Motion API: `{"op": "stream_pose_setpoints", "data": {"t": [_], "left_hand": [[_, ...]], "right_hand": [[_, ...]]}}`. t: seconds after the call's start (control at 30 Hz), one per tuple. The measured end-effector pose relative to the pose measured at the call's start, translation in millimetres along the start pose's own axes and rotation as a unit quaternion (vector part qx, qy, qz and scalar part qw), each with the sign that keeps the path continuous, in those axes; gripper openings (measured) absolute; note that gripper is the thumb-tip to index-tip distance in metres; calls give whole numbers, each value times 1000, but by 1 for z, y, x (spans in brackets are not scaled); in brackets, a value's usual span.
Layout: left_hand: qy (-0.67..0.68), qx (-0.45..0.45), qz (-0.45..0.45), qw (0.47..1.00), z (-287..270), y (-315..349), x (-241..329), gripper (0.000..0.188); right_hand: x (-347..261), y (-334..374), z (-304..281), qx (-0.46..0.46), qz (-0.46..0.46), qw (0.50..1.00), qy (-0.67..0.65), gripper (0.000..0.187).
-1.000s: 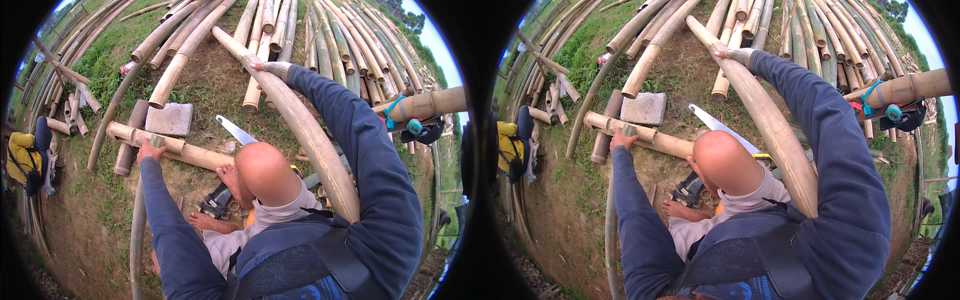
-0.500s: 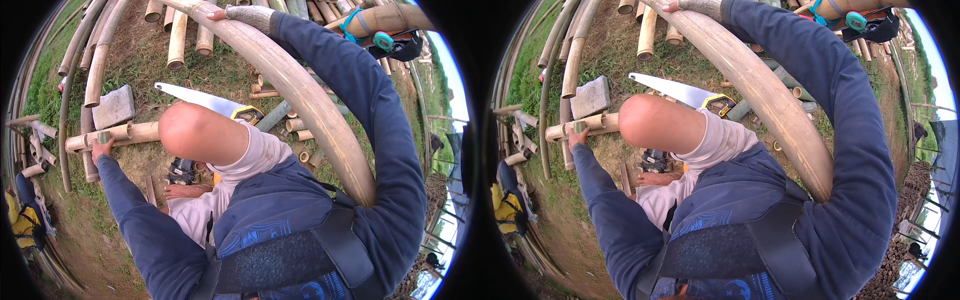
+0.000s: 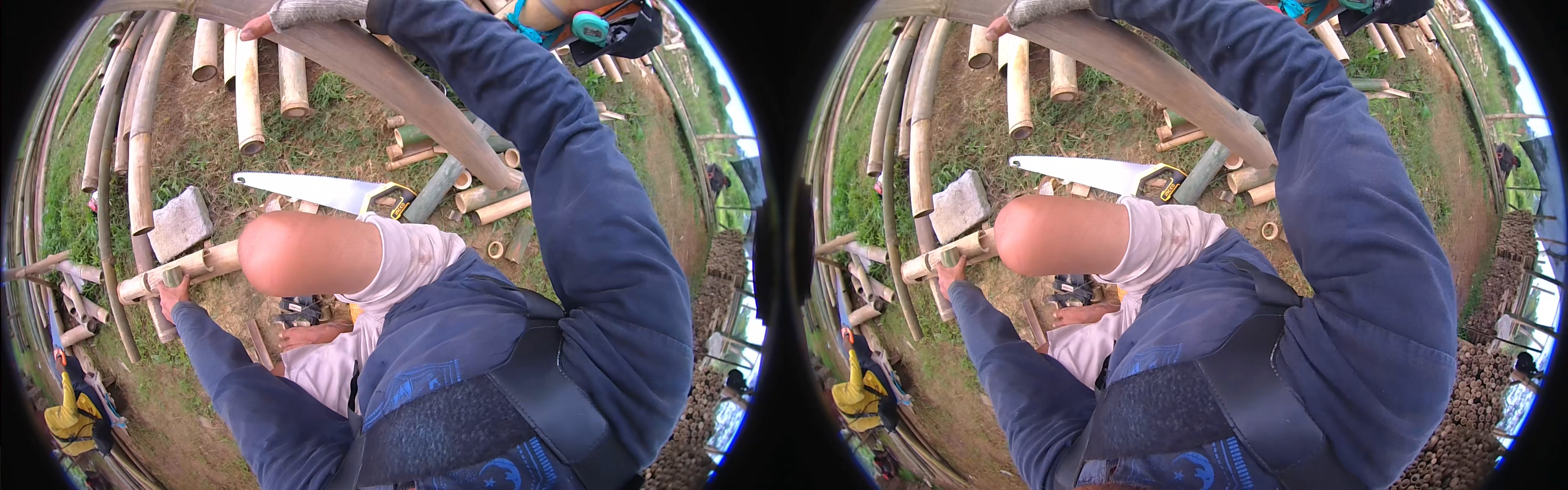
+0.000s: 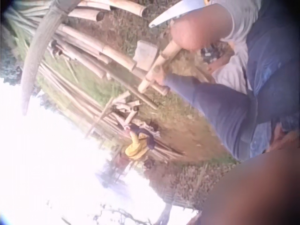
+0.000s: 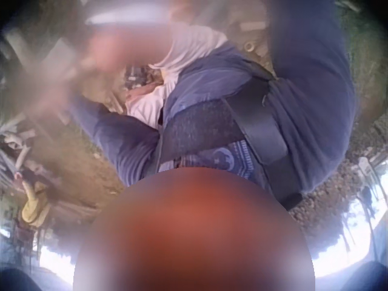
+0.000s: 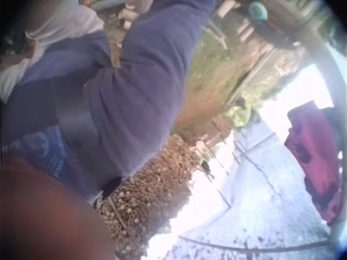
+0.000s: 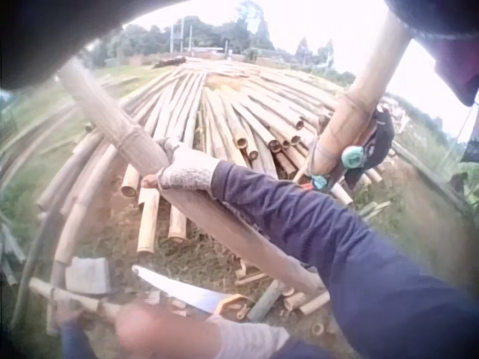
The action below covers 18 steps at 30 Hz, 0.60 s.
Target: The person sits on the ground and uses a hand saw to cut long bamboo poles into shorter sections. They position each pole on a makeshift wooden stand, saw through it, and then move the cut pieces aside.
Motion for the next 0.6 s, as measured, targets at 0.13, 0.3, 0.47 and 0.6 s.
{"op": "stream_pose_setpoints", "data": {"t": [0.13,0.3,0.47,0.6], "left_hand": [[-12,-16,2,1000,3,-6,-3,98],[-21,-7,4,1000,8,-12,-4,102],[-15,9,6,1000,5,-9,-4,103],[-12,1,1,1000,5,-6,-4,99]], "right_hand": [[22,115,9,71,-152,966,197,85],[96,255,-7,37,-66,952,298,92],[155,341,-54,-34,-23,918,393,88],[225,388,-120,-124,64,857,497,90]]}}
Point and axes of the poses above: each hand's wrist, its own y-axis away from the middle knuckle, its own z-axis out of the palm, x = y × z, the point moved 7 cm from there along -y, towards the middle knuckle, and after that the axes turned 8 degrees about x, right-handed, at the moved point
